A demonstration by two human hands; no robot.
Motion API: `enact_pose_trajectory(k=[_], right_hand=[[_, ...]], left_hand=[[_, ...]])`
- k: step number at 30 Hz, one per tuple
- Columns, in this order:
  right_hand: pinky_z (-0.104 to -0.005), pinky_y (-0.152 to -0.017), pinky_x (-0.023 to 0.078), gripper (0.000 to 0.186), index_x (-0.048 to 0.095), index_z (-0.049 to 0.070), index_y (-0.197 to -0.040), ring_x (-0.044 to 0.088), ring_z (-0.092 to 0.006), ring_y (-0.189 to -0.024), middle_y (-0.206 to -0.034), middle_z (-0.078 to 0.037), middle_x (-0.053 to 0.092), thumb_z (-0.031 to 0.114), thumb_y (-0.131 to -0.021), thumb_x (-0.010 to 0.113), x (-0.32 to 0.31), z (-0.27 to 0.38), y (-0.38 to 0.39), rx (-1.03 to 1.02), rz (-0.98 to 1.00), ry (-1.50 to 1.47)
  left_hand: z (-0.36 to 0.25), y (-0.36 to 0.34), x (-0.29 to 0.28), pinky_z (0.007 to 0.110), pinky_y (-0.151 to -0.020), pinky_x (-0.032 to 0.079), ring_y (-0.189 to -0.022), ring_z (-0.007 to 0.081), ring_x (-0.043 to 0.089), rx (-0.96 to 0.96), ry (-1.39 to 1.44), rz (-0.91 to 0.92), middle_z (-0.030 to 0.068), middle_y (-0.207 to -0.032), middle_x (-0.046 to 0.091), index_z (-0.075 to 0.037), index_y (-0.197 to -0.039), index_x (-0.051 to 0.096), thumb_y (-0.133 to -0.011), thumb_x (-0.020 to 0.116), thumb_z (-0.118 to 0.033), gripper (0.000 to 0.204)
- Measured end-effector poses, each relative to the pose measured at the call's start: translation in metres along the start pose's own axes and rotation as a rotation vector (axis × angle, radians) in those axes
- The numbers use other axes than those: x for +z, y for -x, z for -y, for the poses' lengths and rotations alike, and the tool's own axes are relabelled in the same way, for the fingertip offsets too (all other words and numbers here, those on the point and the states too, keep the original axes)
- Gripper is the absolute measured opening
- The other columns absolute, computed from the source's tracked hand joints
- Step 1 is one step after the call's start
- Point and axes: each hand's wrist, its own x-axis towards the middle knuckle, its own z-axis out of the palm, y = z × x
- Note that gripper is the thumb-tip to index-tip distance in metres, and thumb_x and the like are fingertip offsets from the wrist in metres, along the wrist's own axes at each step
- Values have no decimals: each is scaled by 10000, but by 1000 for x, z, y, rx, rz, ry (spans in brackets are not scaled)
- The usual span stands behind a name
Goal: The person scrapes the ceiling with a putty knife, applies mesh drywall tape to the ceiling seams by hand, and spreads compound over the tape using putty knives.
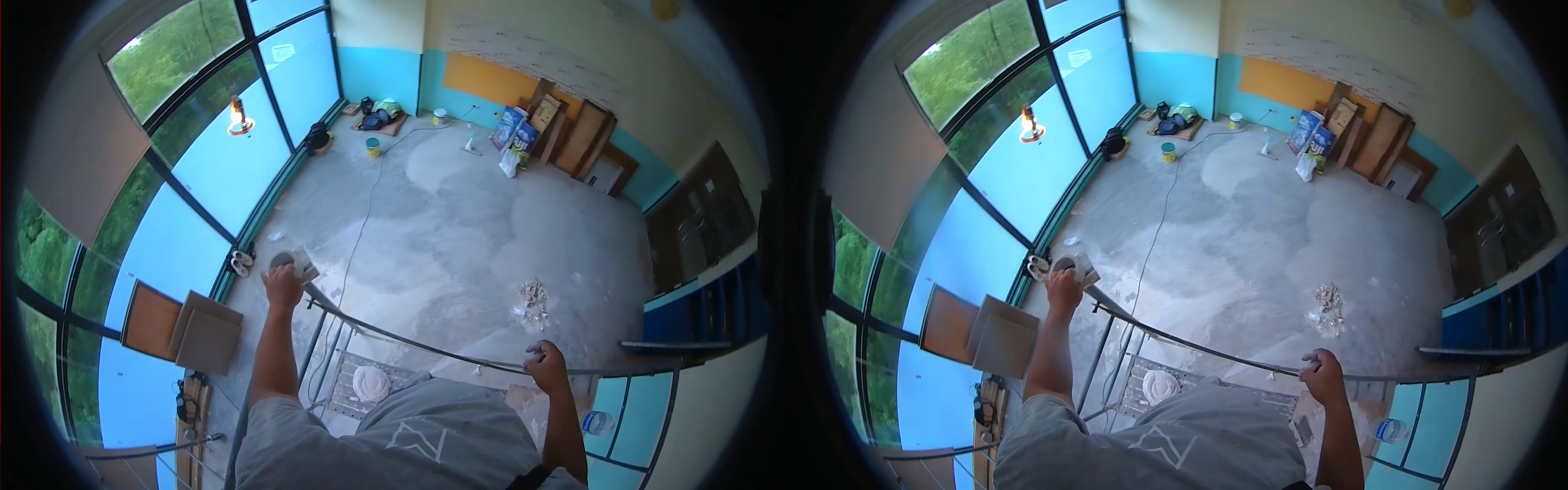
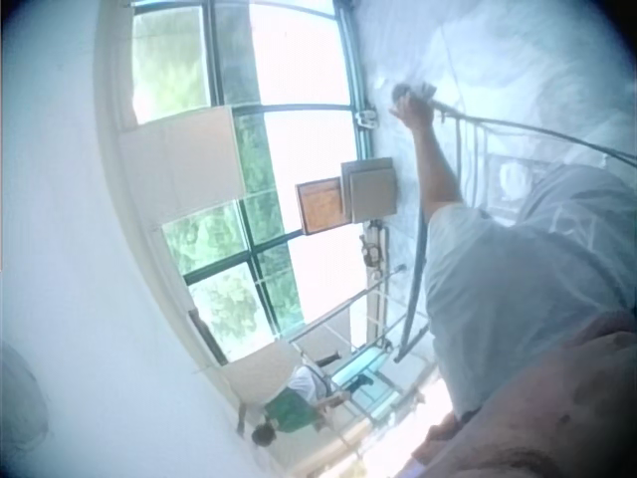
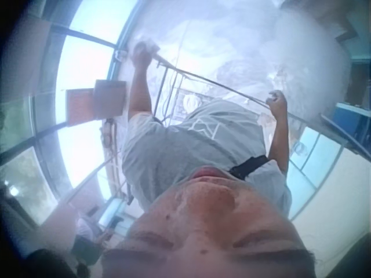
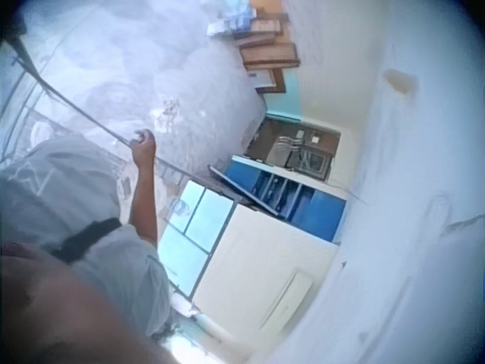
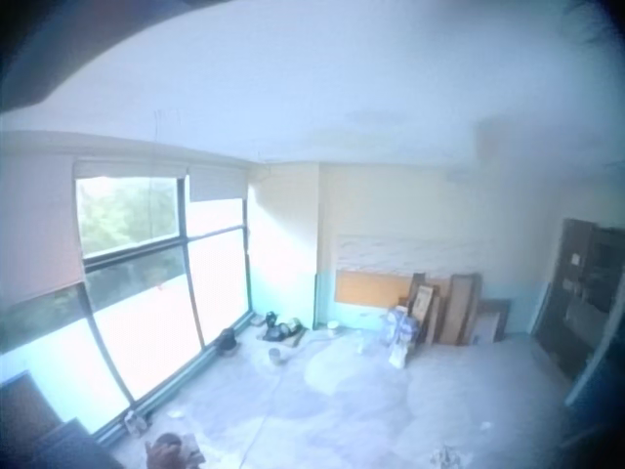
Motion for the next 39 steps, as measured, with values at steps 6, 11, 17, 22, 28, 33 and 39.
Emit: enact_pose_trajectory(k=[6, 11, 17, 22, 28, 33, 39], right_hand=[[-361, -718, 498, 199, 649, 4, -924, 613, -270, -781, -895, -137, 622, 82, -741, 659, -28, 9, 22, -117, -2, 232], [-417, -852, 481, 277, 603, 28, -1105, 596, -369, -945, -1008, -180, 613, 74, -840, 538, -57, 46, 47, -251, 33, 519], [-416, -830, 494, 408, 510, 72, -1253, 602, -330, -986, -1074, -155, 605, 21, -849, 495, -147, 135, 110, -170, 88, 868], [-399, -778, 506, 410, 499, 45, -1256, 609, -298, -934, -1052, -147, 608, 12, -847, 500, -257, 144, 205, -159, -320, 1034], [-387, -714, 505, 323, 576, 48, -1100, 639, -288, -777, -836, -113, 658, 162, -817, 683, -377, 142, 337, -51, -1061, 898], [-291, -617, 476, 274, 620, 34, -999, 574, -156, -619, -719, -72, 628, 173, -785, 718, -457, 163, 455, -143, -1736, 874], [-279, -715, 472, 313, 611, 12, -1067, 604, -144, -743, -848, -76, 663, 172, -804, 667, -522, 216, 537, -388, -1972, 931]], left_hand=[[-47, -5, -19, 602, -1048, 245, -1127, 326, 523, -41, -8, -94, 164, -1120, 592, -70, -1151, 586, -737, 723, -280, 483], [-230, 20, -45, 418, -985, 409, -1186, 358, 482, 522, 710, 287, 169, -1273, 528, -82, -1242, 532, -724, 794, -388, 656], [-460, 121, -151, 432, -1046, 356, -1237, 359, 432, 1472, 926, 597, 189, -1303, 500, -55, -1330, 465, -766, 744, -400, 717], [-574, 177, -220, 400, -924, 450, -1033, 340, 584, 1613, 865, 774, 179, -1103, 619, -30, -1233, 530, -820, 682, -256, 495], [-686, 221, -319, 368, -761, 524, -849, 302, 657, 1822, 1039, 514, 128, -907, 682, -30, -1112, 588, -819, 685, -214, 359], [-764, 239, -452, 353, -778, 501, -872, 251, 659, 1774, 1221, 334, 109, -876, 691, -67, -989, 653, -827, 674, -242, 239], [-850, 227, -559, 289, -700, 494, -742, 130, 631, 1838, 1522, 252, 67, -824, 674, -29, -951, 645, -843, 628, -151, 163]])
